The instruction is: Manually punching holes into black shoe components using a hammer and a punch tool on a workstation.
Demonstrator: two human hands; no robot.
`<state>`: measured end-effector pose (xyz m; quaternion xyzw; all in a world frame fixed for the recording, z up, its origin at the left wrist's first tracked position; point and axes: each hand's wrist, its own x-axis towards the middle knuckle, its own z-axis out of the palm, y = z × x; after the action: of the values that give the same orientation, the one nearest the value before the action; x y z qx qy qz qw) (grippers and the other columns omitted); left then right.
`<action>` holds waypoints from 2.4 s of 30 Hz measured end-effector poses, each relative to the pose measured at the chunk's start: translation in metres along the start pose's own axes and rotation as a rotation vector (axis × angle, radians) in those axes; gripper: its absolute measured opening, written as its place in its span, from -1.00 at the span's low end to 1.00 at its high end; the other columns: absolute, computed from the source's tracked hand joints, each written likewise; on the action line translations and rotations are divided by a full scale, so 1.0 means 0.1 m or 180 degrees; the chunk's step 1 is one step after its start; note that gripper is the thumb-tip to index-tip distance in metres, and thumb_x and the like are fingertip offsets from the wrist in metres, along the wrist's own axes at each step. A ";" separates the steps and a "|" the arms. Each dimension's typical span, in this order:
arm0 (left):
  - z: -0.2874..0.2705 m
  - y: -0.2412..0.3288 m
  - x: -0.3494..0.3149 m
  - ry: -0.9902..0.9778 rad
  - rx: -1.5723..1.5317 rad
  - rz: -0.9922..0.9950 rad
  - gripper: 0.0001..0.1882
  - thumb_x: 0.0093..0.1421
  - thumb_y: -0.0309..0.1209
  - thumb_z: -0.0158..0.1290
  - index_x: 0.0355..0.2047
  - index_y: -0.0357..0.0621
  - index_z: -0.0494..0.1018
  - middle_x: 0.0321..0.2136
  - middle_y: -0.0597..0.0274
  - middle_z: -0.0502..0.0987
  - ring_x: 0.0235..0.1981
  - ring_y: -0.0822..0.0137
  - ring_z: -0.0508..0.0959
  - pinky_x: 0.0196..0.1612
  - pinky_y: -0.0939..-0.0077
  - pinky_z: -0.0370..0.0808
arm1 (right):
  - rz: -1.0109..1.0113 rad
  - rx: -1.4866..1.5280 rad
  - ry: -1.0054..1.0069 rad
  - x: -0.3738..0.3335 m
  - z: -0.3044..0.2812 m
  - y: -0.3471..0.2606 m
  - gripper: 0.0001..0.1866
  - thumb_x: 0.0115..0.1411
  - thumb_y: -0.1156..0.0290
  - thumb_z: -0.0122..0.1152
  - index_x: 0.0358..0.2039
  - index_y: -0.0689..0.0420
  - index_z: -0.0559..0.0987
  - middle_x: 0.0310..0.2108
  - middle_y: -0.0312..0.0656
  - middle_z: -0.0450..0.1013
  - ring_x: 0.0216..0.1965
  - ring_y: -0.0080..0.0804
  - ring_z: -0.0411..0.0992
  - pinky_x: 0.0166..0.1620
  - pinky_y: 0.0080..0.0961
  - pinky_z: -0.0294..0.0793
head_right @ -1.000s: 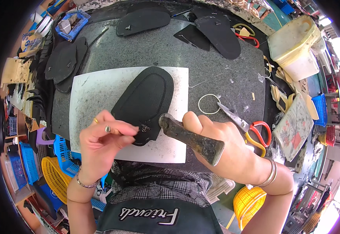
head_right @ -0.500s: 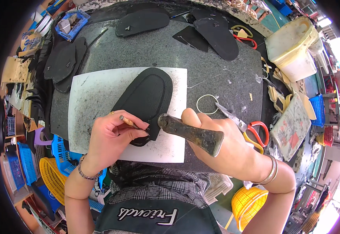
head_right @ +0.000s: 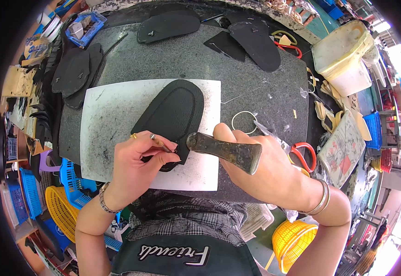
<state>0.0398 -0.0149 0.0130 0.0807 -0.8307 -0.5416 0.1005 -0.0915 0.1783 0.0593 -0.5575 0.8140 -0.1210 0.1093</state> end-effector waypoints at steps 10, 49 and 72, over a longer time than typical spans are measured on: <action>0.00 -0.03 -0.14 0.0192 0.1206 0.1110 -0.80 -0.02 -0.50 0.21 -0.38 -0.12 0.44 -0.45 0.20 0.51 -0.49 0.20 0.54 -0.47 0.39 0.49 | -0.0854 -0.0635 0.0720 0.16 -0.49 -0.24 -0.82 0.07 0.49 0.25 -0.32 0.16 0.46 -0.47 -0.19 0.37 -0.57 -0.38 0.38 -0.56 -0.45 0.30; 0.09 -0.14 0.14 0.0258 0.0041 0.0427 -0.87 0.05 -0.52 0.19 -0.43 -0.25 0.45 -0.56 0.14 0.53 -0.58 0.29 0.55 -0.50 0.49 0.43 | -0.0497 0.0595 0.0934 0.10 -0.82 -0.17 -0.64 0.08 0.75 0.13 -0.07 0.31 0.42 -0.21 -0.24 0.44 -0.27 -0.62 0.43 -0.37 -0.68 0.40; 0.08 -0.12 0.26 0.0049 -0.0291 -0.0009 -0.94 0.14 -0.57 0.13 -0.37 -0.28 0.47 -0.48 0.17 0.59 -0.44 0.52 0.57 -0.38 0.65 0.46 | 0.0306 0.1696 0.1976 0.18 -0.64 -0.31 -0.70 0.09 0.73 0.17 -0.13 0.28 0.48 -0.22 -0.27 0.44 -0.39 -0.66 0.40 -0.34 -0.72 0.40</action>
<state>0.0131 -0.0187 0.0005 0.0814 -0.8041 -0.5785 0.1097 -0.0907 0.1553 0.1288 -0.4080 0.7736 -0.4848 0.0045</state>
